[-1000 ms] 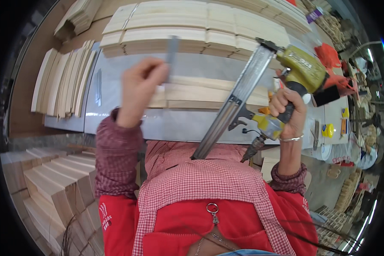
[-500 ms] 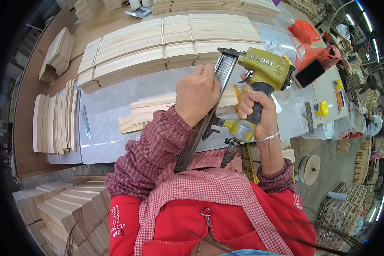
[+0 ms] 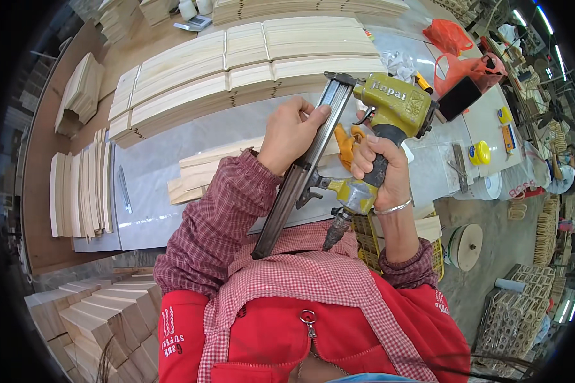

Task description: Assembling wooden boxes using wood glue and a pneumatic nail gun in a factory setting.

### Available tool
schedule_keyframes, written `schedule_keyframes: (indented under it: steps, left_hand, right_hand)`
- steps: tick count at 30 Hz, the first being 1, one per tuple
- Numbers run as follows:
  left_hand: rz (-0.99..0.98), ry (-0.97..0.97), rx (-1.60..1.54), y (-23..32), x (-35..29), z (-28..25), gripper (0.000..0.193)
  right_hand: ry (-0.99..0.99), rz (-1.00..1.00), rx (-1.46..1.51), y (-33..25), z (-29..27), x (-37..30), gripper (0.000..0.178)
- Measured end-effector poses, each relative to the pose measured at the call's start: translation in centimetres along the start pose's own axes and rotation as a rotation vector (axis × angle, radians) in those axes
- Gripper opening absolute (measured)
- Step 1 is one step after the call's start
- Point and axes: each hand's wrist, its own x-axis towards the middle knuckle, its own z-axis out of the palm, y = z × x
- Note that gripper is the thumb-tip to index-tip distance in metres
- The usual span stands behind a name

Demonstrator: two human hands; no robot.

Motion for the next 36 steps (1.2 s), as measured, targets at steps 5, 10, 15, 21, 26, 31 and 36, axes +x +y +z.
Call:
schedule_keyframes:
  steps: [5, 10, 15, 21, 26, 31, 36]
  left_hand:
    - [0.047, -0.014, 0.053, 0.3, 0.4, 0.1, 0.036]
    - [0.128, -0.075, -0.046, 1.5, -1.7, -2.3, 0.039]
    - [0.393, -0.094, -0.183, -2.6, -12.0, -8.5, 0.040]
    - [0.277, 0.380, -0.309, -2.8, -15.5, -5.5, 0.028]
    - [0.687, 0.501, -0.346, -0.9, -9.1, -2.8, 0.014]
    - [0.785, 0.604, -0.320, 0.0, -6.1, -3.1, 0.016]
    - [0.851, 0.627, -0.196, 0.4, -5.6, -4.3, 0.016]
  right_hand:
    - [-0.057, 0.001, 0.105, -0.1, 0.1, 0.1, 0.021]
    - [-0.148, 0.022, 0.256, -0.6, -1.4, 0.5, 0.027]
    - [-0.147, -0.008, 0.325, -1.0, -2.7, 1.1, 0.040]
    - [-0.221, 0.084, 0.406, -0.2, -1.1, 1.4, 0.020]
    - [-0.299, 0.231, 0.340, 0.4, 0.1, 1.3, 0.020]
    - [-0.305, 0.255, 0.358, -0.2, 1.9, 1.2, 0.029]
    - [-0.271, 0.314, 0.358, -0.1, 3.6, 1.4, 0.009]
